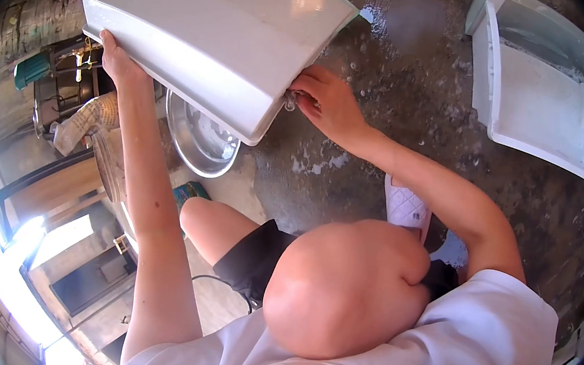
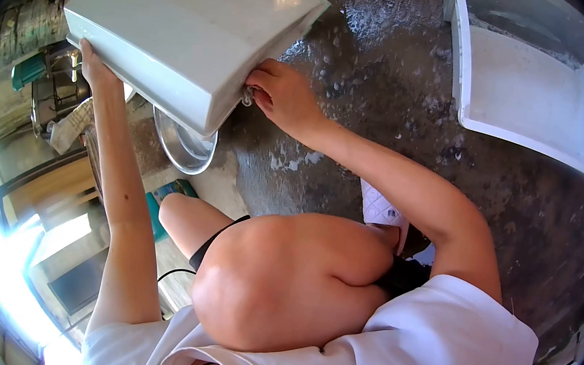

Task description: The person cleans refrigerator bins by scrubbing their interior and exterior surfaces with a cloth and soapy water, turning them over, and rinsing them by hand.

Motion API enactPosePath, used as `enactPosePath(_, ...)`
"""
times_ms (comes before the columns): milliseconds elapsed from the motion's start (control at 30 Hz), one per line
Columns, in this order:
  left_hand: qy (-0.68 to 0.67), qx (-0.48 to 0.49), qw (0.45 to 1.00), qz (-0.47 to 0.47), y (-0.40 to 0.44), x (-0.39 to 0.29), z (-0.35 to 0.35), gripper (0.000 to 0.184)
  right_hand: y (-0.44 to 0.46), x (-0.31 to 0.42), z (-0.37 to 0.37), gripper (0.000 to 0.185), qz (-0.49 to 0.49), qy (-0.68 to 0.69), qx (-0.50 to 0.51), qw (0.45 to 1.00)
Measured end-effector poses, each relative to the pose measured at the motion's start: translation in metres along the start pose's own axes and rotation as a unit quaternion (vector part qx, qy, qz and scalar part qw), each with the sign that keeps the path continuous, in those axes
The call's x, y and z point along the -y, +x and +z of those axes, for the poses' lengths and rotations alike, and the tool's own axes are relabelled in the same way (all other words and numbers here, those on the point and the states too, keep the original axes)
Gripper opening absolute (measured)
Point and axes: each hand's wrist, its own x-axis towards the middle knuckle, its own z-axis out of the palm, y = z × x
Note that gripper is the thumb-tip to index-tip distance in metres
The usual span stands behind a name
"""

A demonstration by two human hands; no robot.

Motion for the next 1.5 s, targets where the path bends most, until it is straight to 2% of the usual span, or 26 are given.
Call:
enactPosePath(100,0.055,-0.03,0.998,-0.004,-0.007,-0.01,0.005,0.048,-0.014,0.053,0.004,0.027,-0.053,0.097,0.025,0.994)
enactPosePath(133,0.05,-0.013,0.999,-0.007,-0.016,-0.015,0.009,0.047,-0.014,0.064,0.004,0.026,-0.085,0.118,0.043,0.988)
enactPosePath(200,-0.011,0.107,0.994,-0.036,-0.01,-0.015,-0.018,0.047,-0.014,0.054,-0.009,0.02,-0.052,0.067,0.052,0.995)
enactPosePath(233,0.011,0.069,0.996,-0.046,-0.017,-0.02,-0.02,0.048,-0.014,0.052,-0.027,0.018,0.023,0.041,0.061,0.997)
enactPosePath(267,0.007,0.085,0.995,-0.052,-0.035,-0.028,-0.016,0.049,-0.012,0.047,-0.049,0.017,0.093,0.012,0.069,0.993)
enactPosePath(333,-0.012,0.084,0.992,-0.093,-0.052,-0.038,-0.02,0.051,-0.007,0.049,-0.086,0.018,0.191,0.013,-0.013,0.981)
enactPosePath(367,0.017,0.072,0.993,-0.095,-0.063,-0.047,-0.019,0.047,0.003,0.049,-0.1,0.019,0.159,0.009,-0.05,0.986)
enactPosePath(467,0.022,0.198,0.978,-0.066,-0.072,-0.05,-0.044,0.043,0.054,0.081,-0.126,0.021,0.063,-0.011,-0.123,0.99)
enactPosePath(567,-0.014,0.135,0.989,-0.057,-0.099,-0.054,-0.028,0.041,0.119,0.113,-0.126,0.021,-0.098,-0.011,-0.157,0.983)
enactPosePath(667,0.018,0.114,0.993,-0.008,-0.102,-0.031,-0.039,0.04,0.174,0.147,-0.121,0.017,-0.22,-0.039,-0.127,0.966)
enactPosePath(700,0.078,0.072,0.994,0.014,-0.105,-0.029,-0.032,0.039,0.19,0.157,-0.116,0.016,-0.257,-0.028,-0.125,0.958)
enactPosePath(767,0.06,0.083,0.994,0.035,-0.11,-0.03,-0.026,0.038,0.213,0.173,-0.101,0.013,-0.3,-0.012,-0.05,0.953)
enactPosePath(833,0.041,0.095,0.994,0.048,-0.113,-0.029,-0.022,0.037,0.222,0.181,-0.076,0.01,-0.345,-0.016,0.105,0.933)
enactPosePath(900,0.024,0.111,0.992,0.061,-0.11,-0.029,-0.018,0.038,0.226,0.185,-0.038,0.007,-0.389,-0.067,0.152,0.906)
enactPosePath(1000,0.057,0.132,0.984,0.107,-0.108,-0.029,-0.02,0.038,0.239,0.2,-0.026,0.012,-0.312,-0.114,0.19,0.924)
enactPosePath(1033,0.078,0.105,0.982,0.135,-0.11,-0.028,-0.016,0.039,0.241,0.197,-0.03,0.013,-0.304,-0.152,0.22,0.914)
enactPosePath(1100,0.165,0.094,0.958,0.217,-0.107,-0.024,-0.02,0.035,0.244,0.193,-0.035,0.015,-0.287,-0.22,0.287,0.887)
enactPosePath(1200,0.22,0.092,0.933,0.269,-0.097,0.004,-0.06,0.02,0.244,0.173,-0.075,0.019,-0.243,-0.261,0.308,0.882)
enactPosePath(1233,0.248,0.091,0.917,0.298,-0.093,0.016,-0.076,0.019,0.244,0.153,-0.094,0.019,-0.218,-0.263,0.279,0.898)
enactPosePath(1267,0.216,0.097,0.931,0.277,-0.094,0.02,-0.08,0.021,0.244,0.128,-0.113,0.018,-0.194,-0.265,0.25,0.911)
enactPosePath(1300,0.184,0.101,0.944,0.255,-0.094,0.023,-0.084,0.024,0.245,0.095,-0.134,0.017,-0.136,-0.332,0.198,0.912)
enactPosePath(1333,0.186,0.068,0.936,0.29,-0.098,0.026,-0.079,0.024,0.244,0.072,-0.153,0.016,-0.079,-0.397,0.144,0.903)
enactPosePath(1400,0.194,0.003,0.913,0.36,-0.106,0.031,-0.069,0.024,0.23,0.07,-0.173,0.013,-0.082,-0.394,0.059,0.914)
enactPosePath(1500,0.117,0.08,0.964,0.224,-0.099,0.025,-0.071,0.028,0.209,0.069,-0.165,0.013,-0.079,-0.299,0.019,0.951)
